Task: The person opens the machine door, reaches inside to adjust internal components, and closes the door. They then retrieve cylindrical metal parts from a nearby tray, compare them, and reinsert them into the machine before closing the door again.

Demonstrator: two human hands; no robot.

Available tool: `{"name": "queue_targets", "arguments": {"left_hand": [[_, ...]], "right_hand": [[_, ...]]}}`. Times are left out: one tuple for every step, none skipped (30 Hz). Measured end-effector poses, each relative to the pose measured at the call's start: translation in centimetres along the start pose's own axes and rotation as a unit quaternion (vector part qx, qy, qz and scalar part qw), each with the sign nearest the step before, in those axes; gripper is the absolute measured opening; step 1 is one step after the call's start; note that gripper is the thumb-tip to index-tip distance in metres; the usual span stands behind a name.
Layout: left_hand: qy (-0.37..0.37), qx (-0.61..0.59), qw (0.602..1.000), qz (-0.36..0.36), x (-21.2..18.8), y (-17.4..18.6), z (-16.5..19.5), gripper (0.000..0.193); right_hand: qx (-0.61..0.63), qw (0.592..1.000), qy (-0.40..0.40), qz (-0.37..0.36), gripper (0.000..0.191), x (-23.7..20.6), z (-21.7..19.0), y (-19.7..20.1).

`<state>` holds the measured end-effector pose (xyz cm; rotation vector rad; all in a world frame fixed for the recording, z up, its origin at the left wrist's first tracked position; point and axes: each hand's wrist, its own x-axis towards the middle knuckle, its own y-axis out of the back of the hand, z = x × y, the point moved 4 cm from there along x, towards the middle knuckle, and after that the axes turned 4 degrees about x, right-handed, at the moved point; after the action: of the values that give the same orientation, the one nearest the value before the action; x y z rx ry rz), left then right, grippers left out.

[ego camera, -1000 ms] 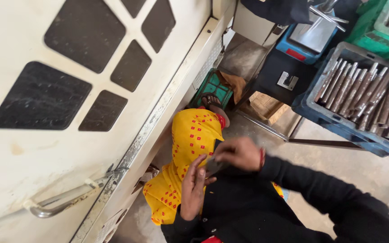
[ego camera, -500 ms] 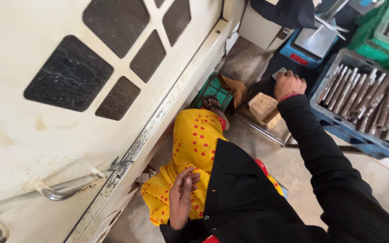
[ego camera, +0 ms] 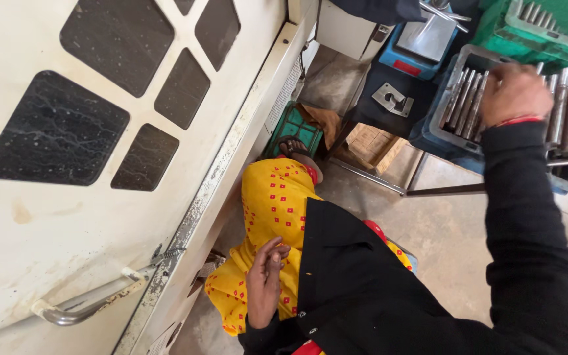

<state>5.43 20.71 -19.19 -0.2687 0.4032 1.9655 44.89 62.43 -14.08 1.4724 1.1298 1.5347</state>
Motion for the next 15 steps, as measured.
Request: {"name": "queue_targets", "arguments": {"left_hand": [[0.001, 0.004, 1.000, -0.001, -0.1, 0.0, -0.1, 0.040], [0.000, 0.008, 1.000, -0.001, -0.2, 0.0, -0.3, 0.040], [-0.004, 0.007, 1.000, -0.003, -0.1, 0.1, -0.3, 0.040], [-0.007, 0.008, 1.000, -0.005, -0.2, 0.1, -0.4, 0.040], [-0.009, 0.008, 1.000, -0.007, -0.3, 0.2, -0.5, 0.040], [-0.008, 0.003, 1.000, -0.007, -0.4, 0.2, -0.6, 0.040], [-0.007, -0.002, 1.000, -0.008, -0.3, 0.2, -0.6, 0.040], [-0.007, -0.007, 1.000, -0.010, -0.3, 0.2, -0.7, 0.040], [-0.008, -0.005, 1.000, -0.011, -0.3, 0.2, -0.7, 0.040], [-0.009, -0.002, 1.000, -0.011, -0.3, 0.2, -0.7, 0.040], [-0.011, 0.000, 1.000, -0.012, -0.4, 0.2, -0.8, 0.041], [-0.006, -0.005, 1.000, -0.013, -0.4, 0.2, -0.8, 0.041], [0.000, -0.009, 1.000, -0.013, -0.5, 0.1, -1.0, 0.041], [0.006, -0.013, 1.000, -0.014, -0.6, 0.2, -1.1, 0.042], [0.004, -0.026, 0.999, -0.018, -0.7, 0.2, -1.2, 0.042]], "right_hand": [[0.010, 0.999, -0.030, -0.032, 0.015, 0.4, 1.8, -0.7], [0.016, 0.999, -0.012, -0.033, 0.015, 0.7, 2.8, -1.4], [0.021, 0.999, 0.006, -0.034, 0.015, 1.0, 3.6, -2.1], [0.027, 0.999, 0.024, -0.036, 0.016, 1.2, 4.3, -2.8], [0.017, 0.998, 0.035, -0.045, 0.018, 1.5, 4.7, -3.8], [0.007, 0.997, 0.047, -0.054, 0.020, 2.0, 4.8, -4.8], [-0.002, 0.996, 0.057, -0.062, 0.024, 2.3, 4.7, -6.0], [-0.013, 0.996, 0.069, -0.063, 0.025, 2.5, 4.5, -6.9], [-0.023, 0.994, 0.080, -0.065, 0.026, 2.6, 4.3, -7.8], [-0.034, 0.993, 0.091, -0.066, 0.028, 2.6, 4.1, -8.6], [-0.039, 0.993, 0.086, -0.071, 0.029, 2.5, 4.0, -9.1], [-0.044, 0.993, 0.083, -0.075, 0.029, 2.5, 3.6, -9.3], [-0.048, 0.992, 0.080, -0.079, 0.030, 2.5, 3.3, -9.4], [-0.055, 0.992, 0.067, -0.086, 0.032, 2.6, 3.2, -9.4], [-0.062, 0.992, 0.055, -0.093, 0.034, 2.7, 3.1, -9.1]]}}
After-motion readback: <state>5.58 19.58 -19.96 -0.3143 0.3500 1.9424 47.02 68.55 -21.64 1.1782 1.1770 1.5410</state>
